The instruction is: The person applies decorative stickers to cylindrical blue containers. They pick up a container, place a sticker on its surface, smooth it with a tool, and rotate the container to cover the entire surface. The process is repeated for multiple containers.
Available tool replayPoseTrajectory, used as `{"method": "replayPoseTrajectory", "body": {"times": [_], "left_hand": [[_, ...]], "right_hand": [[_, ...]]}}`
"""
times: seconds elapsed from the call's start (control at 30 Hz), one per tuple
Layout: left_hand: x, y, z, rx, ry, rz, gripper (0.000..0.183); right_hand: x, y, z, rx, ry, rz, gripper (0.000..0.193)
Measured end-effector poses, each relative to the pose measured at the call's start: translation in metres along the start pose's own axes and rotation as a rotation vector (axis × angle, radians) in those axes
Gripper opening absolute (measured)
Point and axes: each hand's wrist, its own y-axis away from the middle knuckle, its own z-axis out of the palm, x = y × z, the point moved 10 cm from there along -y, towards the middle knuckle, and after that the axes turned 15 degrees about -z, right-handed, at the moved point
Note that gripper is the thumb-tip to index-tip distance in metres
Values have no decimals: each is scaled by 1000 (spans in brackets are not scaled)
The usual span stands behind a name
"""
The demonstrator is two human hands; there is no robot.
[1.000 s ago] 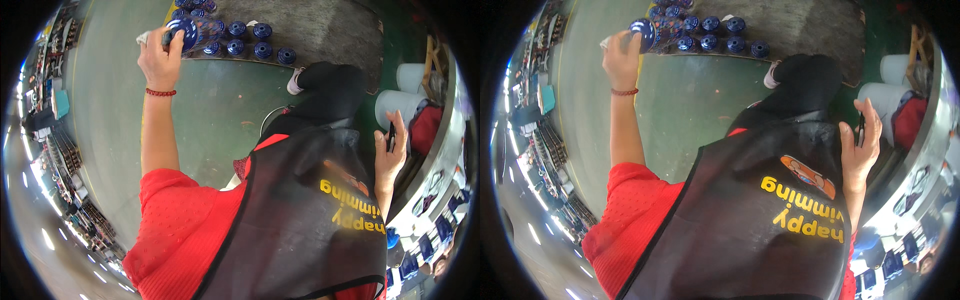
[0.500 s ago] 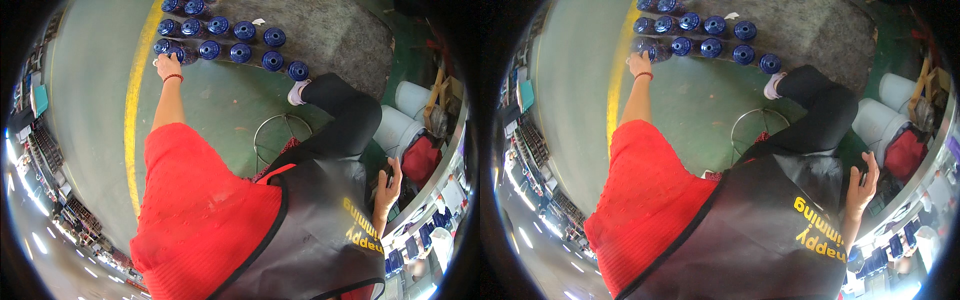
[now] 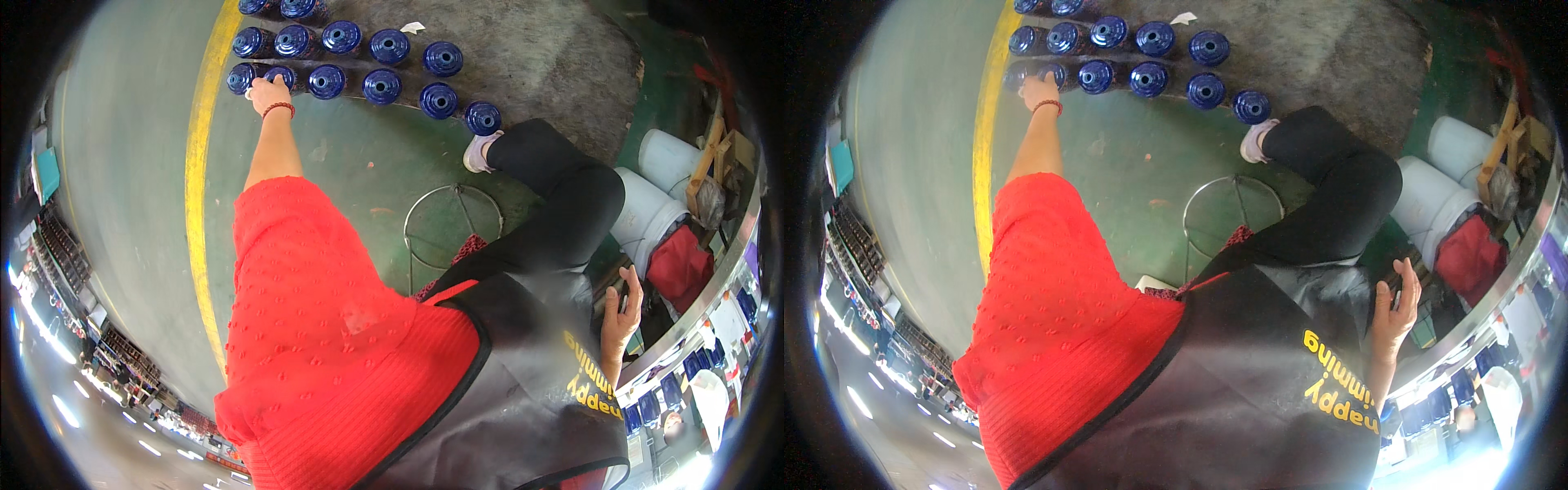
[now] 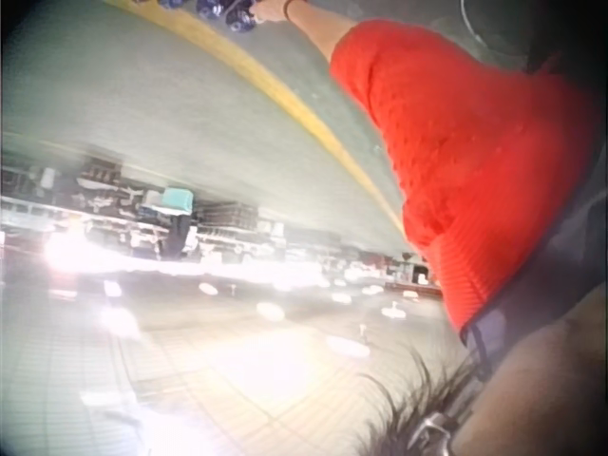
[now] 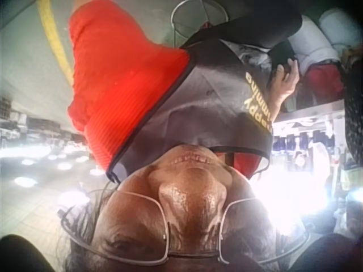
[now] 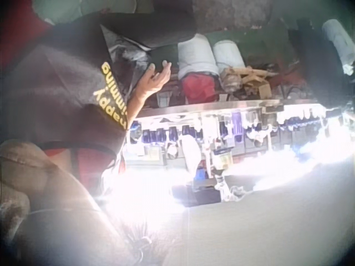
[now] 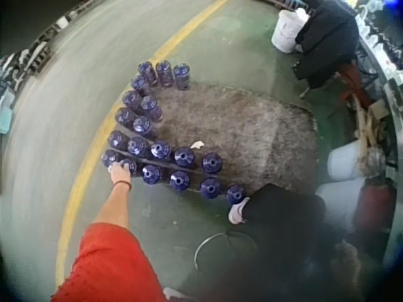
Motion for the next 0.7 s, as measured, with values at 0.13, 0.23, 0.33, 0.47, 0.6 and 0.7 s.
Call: {"method": "replayPoseTrajectory", "body": {"times": [0.13, 0.23, 0.33, 0.47, 0.6, 0.7], "left_hand": [[18, 46, -26, 139, 95, 303, 48], [45, 96, 4, -115, 45, 553, 44], [50, 110, 18, -163, -43, 487, 42], [62, 109, 20, -150, -76, 495, 41], [64, 105, 22, -191, -59, 477, 38], [56, 113, 7, -170, -35, 447, 34]], "right_hand": [[2, -4, 5, -17, 8, -4, 51], [0, -7, 10, -39, 29, -56, 51], [3, -10, 13, -47, 9, -60, 51], [-2, -12, 7, -11, 33, -118, 51], [6, -8, 10, -16, -51, 2, 49], [-1, -14, 5, 0, -46, -15, 46]]}}
